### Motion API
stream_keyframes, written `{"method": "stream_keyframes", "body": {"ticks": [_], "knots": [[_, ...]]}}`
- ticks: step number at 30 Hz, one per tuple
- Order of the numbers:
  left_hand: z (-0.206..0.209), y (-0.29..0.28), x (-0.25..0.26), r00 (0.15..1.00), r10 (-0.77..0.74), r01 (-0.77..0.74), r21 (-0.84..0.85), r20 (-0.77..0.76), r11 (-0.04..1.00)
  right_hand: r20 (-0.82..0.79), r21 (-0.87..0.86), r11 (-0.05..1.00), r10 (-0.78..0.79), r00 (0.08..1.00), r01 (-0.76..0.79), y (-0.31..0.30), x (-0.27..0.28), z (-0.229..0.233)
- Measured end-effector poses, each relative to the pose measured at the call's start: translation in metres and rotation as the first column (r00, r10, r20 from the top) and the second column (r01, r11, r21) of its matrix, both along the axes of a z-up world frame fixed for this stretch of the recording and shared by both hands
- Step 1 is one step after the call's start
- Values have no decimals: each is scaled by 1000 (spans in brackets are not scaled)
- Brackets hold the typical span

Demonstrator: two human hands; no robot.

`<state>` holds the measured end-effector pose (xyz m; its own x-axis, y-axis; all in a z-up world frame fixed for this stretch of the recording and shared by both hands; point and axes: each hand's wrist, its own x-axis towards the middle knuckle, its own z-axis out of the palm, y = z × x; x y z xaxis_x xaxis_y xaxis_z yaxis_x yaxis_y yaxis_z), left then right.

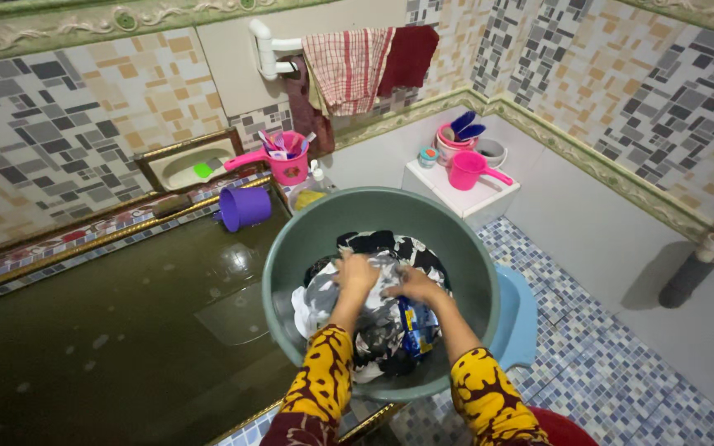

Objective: The person hand-washes clothes in a tiled washbasin. They remove a blue colander from a dish rack, place it aside, then repeatedly pick up garments from a green basin, submerge them in the basin water, agitate and wring them, and set them on the basin edge. The person handles several different garments one at a time.

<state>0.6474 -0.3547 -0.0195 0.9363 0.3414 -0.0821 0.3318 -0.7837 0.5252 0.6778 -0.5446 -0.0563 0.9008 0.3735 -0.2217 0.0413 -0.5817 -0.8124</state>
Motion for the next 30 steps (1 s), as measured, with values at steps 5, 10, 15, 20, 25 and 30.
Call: {"method": "stream_keyframes", "body": {"ticks": [5, 10, 15, 20, 25, 30], "knots": [[14, -29, 12, 956, -156, 237, -339, 250, 910, 103, 38, 999, 8, 995, -12, 4, 7, -4], [28, -30, 1, 800, -212, 412, -258, 562, 874, 40, 151, 969, -203, 978, 195, 3, 12, -3], [44, -13, -1, 714, -173, 451, -255, 679, 855, -7, 336, 901, -290, 957, 276, 5, 11, 19], [56, 2, -11, 835, -58, 340, -431, 546, 836, -332, 721, 563, -230, 915, 403, 11, 4, 44], [64, 16, -25, 869, -227, 459, -544, 441, 702, -341, 844, 369, -193, 920, 390, 8, -2, 78], [75, 26, -31, 894, -344, 433, -357, 286, 828, -274, 942, 160, -139, 952, 294, 0, -7, 100]]}}
